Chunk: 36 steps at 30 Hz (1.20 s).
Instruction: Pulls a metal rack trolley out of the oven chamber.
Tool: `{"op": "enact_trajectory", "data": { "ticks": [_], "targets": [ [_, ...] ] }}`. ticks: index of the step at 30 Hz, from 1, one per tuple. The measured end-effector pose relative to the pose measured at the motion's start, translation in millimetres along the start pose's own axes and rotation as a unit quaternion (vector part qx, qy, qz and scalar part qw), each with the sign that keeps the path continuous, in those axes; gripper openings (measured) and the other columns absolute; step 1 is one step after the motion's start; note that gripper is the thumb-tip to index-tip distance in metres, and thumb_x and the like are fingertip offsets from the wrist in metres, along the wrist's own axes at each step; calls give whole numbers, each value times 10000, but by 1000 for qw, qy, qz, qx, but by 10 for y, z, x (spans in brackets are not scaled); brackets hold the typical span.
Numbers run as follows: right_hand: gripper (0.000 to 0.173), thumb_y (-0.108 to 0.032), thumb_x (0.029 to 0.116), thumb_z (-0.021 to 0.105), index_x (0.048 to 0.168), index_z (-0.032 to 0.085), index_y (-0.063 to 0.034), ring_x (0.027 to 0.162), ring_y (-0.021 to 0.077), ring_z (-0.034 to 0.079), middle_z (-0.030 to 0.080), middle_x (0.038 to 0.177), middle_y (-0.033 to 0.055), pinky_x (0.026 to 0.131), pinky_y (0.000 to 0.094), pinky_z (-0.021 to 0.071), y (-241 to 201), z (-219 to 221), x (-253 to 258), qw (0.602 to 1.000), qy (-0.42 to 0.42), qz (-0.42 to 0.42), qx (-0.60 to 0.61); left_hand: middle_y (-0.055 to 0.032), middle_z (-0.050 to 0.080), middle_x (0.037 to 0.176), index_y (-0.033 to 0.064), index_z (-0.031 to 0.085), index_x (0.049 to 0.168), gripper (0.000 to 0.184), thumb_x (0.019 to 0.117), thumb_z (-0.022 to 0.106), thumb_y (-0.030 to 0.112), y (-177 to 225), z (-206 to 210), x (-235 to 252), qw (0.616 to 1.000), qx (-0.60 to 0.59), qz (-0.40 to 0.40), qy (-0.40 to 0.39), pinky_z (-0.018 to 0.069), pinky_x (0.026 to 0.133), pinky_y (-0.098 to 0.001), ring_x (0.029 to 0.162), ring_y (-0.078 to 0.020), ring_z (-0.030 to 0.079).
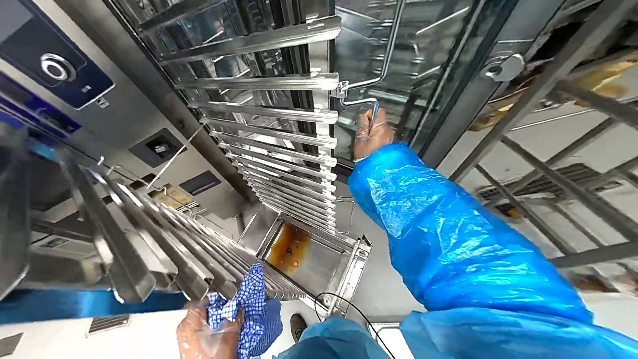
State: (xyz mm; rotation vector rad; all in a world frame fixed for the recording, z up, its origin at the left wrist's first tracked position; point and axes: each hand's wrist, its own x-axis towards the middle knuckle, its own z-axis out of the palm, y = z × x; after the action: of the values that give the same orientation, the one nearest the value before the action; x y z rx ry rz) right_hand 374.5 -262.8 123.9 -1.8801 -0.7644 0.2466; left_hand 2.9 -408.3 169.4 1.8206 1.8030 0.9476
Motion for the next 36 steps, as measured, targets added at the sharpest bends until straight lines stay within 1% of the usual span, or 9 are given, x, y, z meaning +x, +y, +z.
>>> {"op": "enact_trajectory", "data": {
  "ticks": [4,10,14,18,21,24,28,31,36],
  "targets": [
    [410,-278,1121,402,1385,494,21,1059,464,674,676,1103,309,932,597,503,-27,-3,-87,999,-33,-1,4,-94,684,828,-105,623,1016,433,631,778,16,-33,-20,-207,1000,-7,-24,17,564,740,-256,769,-55,667],
    [430,-283,1129,387,1437,461,7,1173,466,641,654,1218,319,1004,598,473,-198,9,-122,997,-60,45,7,-163,722,876,-73,665,1099,490,680,800,144,-44,-39,-155,997,67,-27,5,564,784,-496,829,-256,716],
    [451,-285,1116,437,1455,433,13,1205,471,623,636,1262,321,1021,599,462,-217,-52,-169,996,-77,53,-9,-189,736,912,-55,677,1137,546,682,811,216,-117,-128,-30,993,107,29,-51,554,806,-576,888,-341,727],
    [471,-204,1074,510,1478,419,20,1245,434,597,593,1340,307,1052,580,457,-94,2,-468,996,-61,71,-4,-154,759,986,-12,670,1252,600,747,778,294,-413,-296,118,979,78,134,-132,579,853,-540,938,-303,741],
    [551,-149,1021,604,1502,402,27,1293,426,573,563,1399,305,1089,576,452,212,53,-965,998,-8,65,18,-150,737,1121,71,583,1403,649,813,793,239,-569,-446,254,959,30,137,-248,556,923,-546,1026,-306,714],
    [572,-96,1022,587,1527,357,41,1315,392,560,538,1436,298,1112,520,443,381,100,-1834,990,28,135,34,-179,752,983,103,595,1417,589,869,764,239,-596,-542,314,943,65,208,-250,573,759,-601,862,-374,730],
    [446,-13,1031,543,1456,433,69,1060,384,635,571,1328,325,908,529,520,448,386,-2916,972,-9,222,76,-231,721,981,24,554,1368,480,955,681,232,-313,-916,267,908,140,225,-324,570,739,-616,887,-420,719],
    [401,1,1029,553,1416,474,67,1090,369,640,574,1338,301,918,515,534,573,548,-3507,950,-6,281,137,-251,709,1000,-27,568,1286,400,976,654,212,-211,-1087,235,893,156,224,-357,569,738,-609,911,-423,717],
    [355,-96,1077,512,1388,502,74,1153,365,632,576,1346,292,952,500,520,877,218,-3998,930,-40,356,88,-209,722,987,44,664,1184,331,980,652,305,-339,-946,41,890,123,259,-355,562,745,-620,918,-404,713]
  ]
}}
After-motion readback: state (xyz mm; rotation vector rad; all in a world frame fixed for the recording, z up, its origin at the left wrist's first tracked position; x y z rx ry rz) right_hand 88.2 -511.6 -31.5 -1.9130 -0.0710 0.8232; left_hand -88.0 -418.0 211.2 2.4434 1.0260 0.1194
